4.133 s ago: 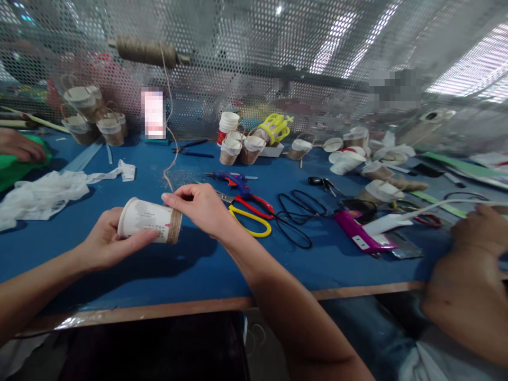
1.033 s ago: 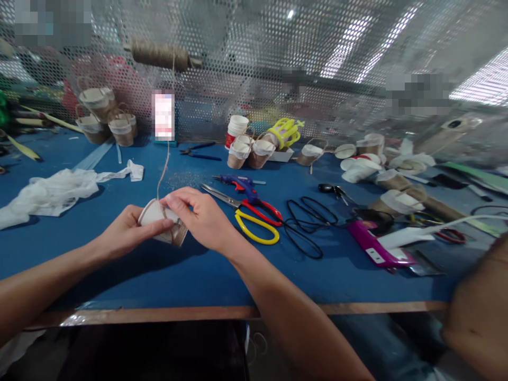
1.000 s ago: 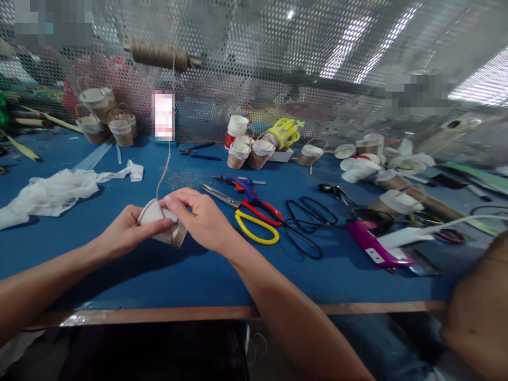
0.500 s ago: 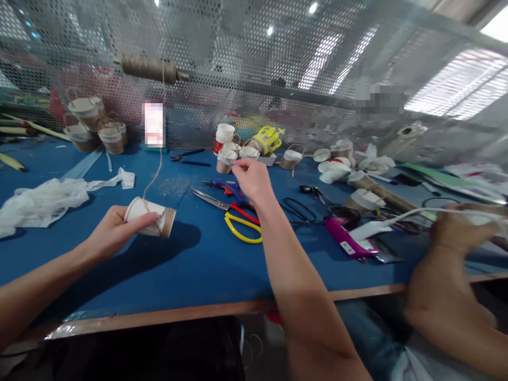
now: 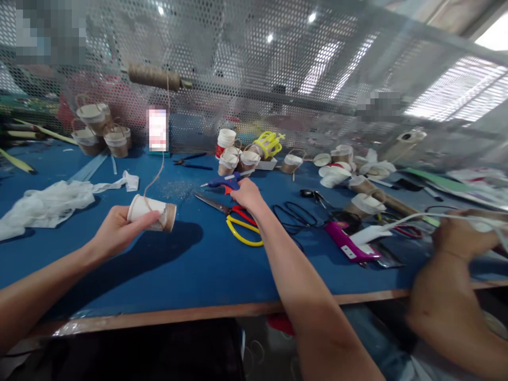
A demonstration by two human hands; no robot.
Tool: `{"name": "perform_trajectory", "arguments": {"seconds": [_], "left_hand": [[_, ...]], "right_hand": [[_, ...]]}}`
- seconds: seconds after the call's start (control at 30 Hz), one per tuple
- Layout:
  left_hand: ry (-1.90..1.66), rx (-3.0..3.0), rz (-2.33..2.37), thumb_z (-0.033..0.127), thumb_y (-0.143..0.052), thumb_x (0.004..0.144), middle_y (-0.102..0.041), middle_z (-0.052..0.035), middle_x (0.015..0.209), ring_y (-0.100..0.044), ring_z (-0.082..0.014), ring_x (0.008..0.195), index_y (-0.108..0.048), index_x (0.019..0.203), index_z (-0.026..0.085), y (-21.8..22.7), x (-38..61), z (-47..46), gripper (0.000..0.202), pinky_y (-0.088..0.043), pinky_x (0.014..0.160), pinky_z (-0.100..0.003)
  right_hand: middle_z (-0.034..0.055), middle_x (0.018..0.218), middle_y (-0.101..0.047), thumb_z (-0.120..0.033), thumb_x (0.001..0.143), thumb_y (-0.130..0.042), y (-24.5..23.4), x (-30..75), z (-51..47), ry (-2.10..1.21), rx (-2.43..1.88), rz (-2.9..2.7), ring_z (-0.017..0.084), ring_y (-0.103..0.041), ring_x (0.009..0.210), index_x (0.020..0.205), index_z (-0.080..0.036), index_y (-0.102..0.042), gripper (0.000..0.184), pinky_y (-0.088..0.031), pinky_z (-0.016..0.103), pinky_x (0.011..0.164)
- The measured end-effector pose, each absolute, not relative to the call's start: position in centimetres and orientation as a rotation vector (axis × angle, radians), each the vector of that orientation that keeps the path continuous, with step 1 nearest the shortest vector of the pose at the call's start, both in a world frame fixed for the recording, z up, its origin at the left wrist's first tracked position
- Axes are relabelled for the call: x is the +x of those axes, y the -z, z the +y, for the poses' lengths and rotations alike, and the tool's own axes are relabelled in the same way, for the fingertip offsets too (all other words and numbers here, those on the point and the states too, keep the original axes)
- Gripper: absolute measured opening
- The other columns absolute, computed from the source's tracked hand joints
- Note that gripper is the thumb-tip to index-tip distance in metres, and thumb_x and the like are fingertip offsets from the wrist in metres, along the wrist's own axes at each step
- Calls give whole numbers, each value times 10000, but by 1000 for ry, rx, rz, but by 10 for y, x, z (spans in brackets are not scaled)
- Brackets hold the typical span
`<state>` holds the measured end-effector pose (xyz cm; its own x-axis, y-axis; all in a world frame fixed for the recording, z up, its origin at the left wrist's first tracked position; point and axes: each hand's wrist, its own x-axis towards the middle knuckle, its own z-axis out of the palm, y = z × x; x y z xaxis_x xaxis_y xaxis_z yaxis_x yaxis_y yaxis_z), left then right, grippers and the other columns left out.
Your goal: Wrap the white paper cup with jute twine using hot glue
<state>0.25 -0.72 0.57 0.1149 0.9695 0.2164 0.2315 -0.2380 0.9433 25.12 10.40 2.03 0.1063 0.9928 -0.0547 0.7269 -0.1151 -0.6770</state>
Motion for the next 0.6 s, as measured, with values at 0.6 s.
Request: {"name": "perform_trajectory", "arguments": {"seconds": [0.6], "left_hand": [[-1349,2166,1202,253,-524,775,-577,-37,582,-506,-115,511,-601,586,119,9,-5,0,244,-406,491,-224]], "right_hand": [[-73,416,-454,-329,754,-559,-43,215,2,-1112,-1203,-1873,61,-419,349,788,-146,-540,187,-374,201,382]]}}
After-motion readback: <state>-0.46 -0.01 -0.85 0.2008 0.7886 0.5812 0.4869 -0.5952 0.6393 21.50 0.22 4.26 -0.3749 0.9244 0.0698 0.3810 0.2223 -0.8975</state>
